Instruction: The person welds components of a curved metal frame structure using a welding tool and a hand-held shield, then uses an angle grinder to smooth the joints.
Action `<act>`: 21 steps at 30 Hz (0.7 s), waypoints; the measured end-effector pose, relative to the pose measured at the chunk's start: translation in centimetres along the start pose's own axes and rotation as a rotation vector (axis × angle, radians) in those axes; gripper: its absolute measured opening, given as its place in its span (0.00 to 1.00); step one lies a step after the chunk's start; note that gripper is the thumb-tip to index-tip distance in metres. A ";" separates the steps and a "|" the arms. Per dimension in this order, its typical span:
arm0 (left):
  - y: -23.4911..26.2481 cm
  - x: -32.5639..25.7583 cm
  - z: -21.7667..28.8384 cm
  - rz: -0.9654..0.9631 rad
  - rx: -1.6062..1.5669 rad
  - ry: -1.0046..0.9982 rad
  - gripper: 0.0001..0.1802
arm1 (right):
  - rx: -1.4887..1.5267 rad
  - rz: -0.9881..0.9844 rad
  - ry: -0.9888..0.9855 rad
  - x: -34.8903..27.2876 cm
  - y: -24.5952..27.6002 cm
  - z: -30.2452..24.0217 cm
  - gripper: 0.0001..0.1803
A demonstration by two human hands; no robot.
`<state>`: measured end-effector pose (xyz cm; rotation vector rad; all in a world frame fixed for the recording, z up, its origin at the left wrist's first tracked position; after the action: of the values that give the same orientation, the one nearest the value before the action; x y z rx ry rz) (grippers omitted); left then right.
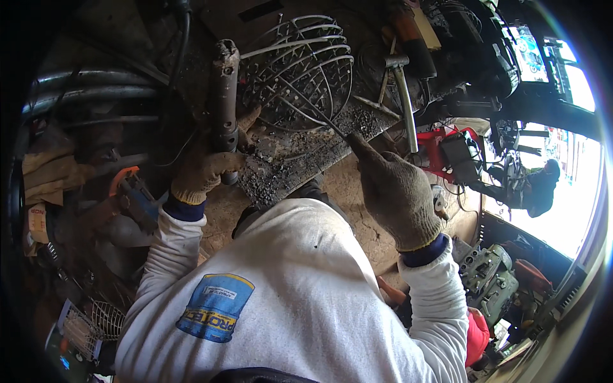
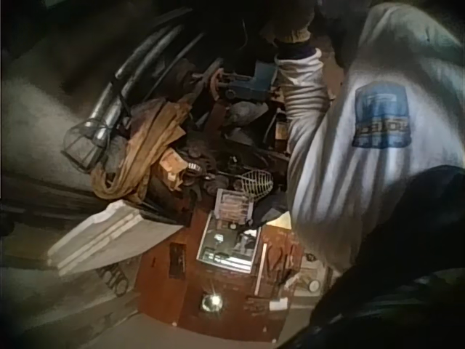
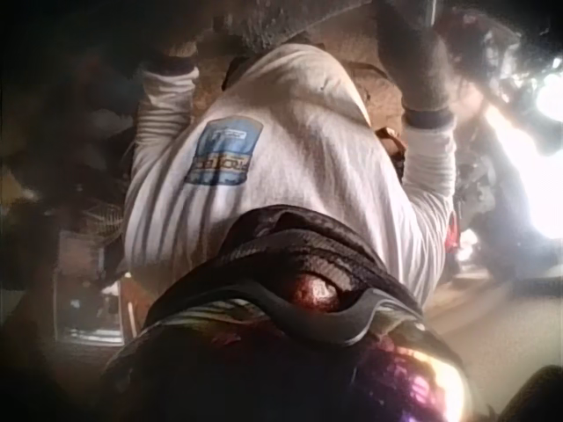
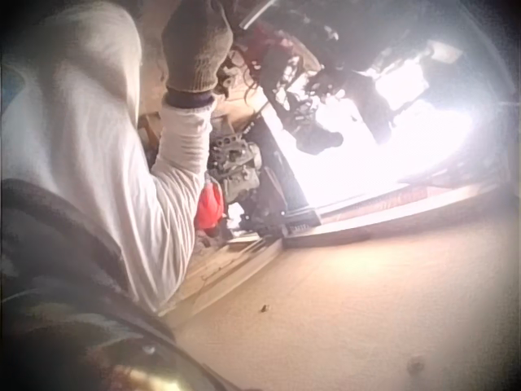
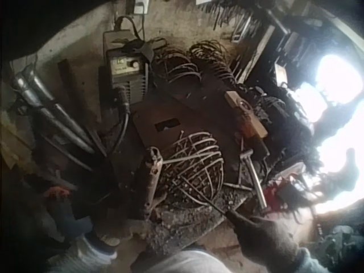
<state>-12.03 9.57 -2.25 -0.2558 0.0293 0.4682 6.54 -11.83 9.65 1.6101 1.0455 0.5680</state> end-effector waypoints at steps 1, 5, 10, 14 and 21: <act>0.0 0.0 0.0 -0.003 0.006 -0.014 0.19 | 0.002 0.005 -0.002 -0.1 0.1 0.0 0.26; 0.9 -0.6 -1.5 0.029 -0.073 -0.036 0.19 | -0.053 0.002 -0.005 0.0 0.0 0.1 0.26; 0.8 -3.0 -2.0 0.017 -0.125 -0.164 0.14 | -0.045 0.042 0.024 -0.1 0.1 0.5 0.26; 1.3 -7.4 -1.3 0.137 -0.368 0.094 0.16 | -0.156 0.069 0.036 -0.1 -0.2 0.6 0.26; 1.3 -13.0 -1.3 0.286 -0.328 0.105 0.19 | -0.117 0.118 0.091 -0.5 -0.5 0.6 0.25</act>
<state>-24.17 4.62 -2.73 -0.6036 0.0925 0.7445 6.55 -12.57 9.05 1.5612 0.9701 0.7746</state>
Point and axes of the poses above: each hand's wrist, its own x-axis towards the middle knuckle, its own y-axis out of the back of the hand, z = x × y, the point moved 3 cm from there along x, towards the middle knuckle, and after that the axes turned 7 degrees about -y, right-handed, at the moved point
